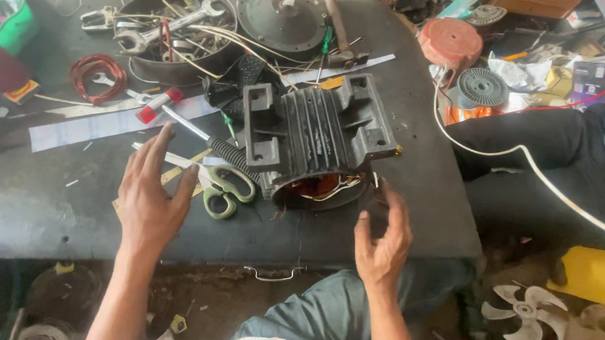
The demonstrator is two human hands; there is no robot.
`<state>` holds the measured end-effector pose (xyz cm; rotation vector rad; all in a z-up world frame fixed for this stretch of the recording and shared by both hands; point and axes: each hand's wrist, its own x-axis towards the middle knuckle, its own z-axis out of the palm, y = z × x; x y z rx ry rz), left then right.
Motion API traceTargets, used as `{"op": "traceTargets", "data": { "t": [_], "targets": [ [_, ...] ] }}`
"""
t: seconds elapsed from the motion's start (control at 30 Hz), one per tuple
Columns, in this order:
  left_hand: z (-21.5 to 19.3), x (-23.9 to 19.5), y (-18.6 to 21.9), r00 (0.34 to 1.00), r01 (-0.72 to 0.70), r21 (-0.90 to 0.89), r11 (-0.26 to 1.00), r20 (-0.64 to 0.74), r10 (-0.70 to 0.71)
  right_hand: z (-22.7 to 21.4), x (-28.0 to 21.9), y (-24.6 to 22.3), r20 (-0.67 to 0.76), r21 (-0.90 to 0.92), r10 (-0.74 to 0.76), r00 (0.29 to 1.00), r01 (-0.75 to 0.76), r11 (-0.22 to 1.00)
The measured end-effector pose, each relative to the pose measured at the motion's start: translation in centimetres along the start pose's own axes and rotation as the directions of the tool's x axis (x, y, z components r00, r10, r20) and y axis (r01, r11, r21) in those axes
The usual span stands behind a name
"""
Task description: The person works on an electrical motor stator on a cluttered workbench. They cut a strip of yellow tape with scissors and apply it to the stator, then use a hammer and a metal bar to tap and adjust the copper windings. The person repeatedly repositions the stator and continues tapping the windings with the hammer.
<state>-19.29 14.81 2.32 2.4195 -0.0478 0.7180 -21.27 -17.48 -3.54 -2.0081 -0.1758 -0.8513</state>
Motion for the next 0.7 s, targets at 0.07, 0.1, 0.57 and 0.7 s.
{"op": "traceTargets", "data": {
  "t": [0.07,0.1,0.57,0.7],
  "targets": [
    [-0.3,-2.2,-1.6,0.999,0.013,0.092,0.996,0.035,-0.017,0.0,0.0,0.0,-0.002,0.001,-0.008,1.000,0.008,1.000],
    [-0.5,-3.2,-2.1,0.999,-0.012,0.109,0.994,0.040,0.007,0.0,0.0,0.0,0.000,0.009,-0.002,1.000,0.002,1.000],
    [2.9,-3.9,0.3,0.982,-0.120,0.245,0.962,0.172,0.079,-0.7,-0.7,-0.5,0.004,0.055,-0.034,0.999,0.034,0.998],
    [2.0,-4.7,-0.8,0.986,-0.126,0.236,0.964,0.141,0.094,-1.0,-1.1,-0.6,0.012,0.042,-0.044,0.999,0.043,0.998]
  ]
}}
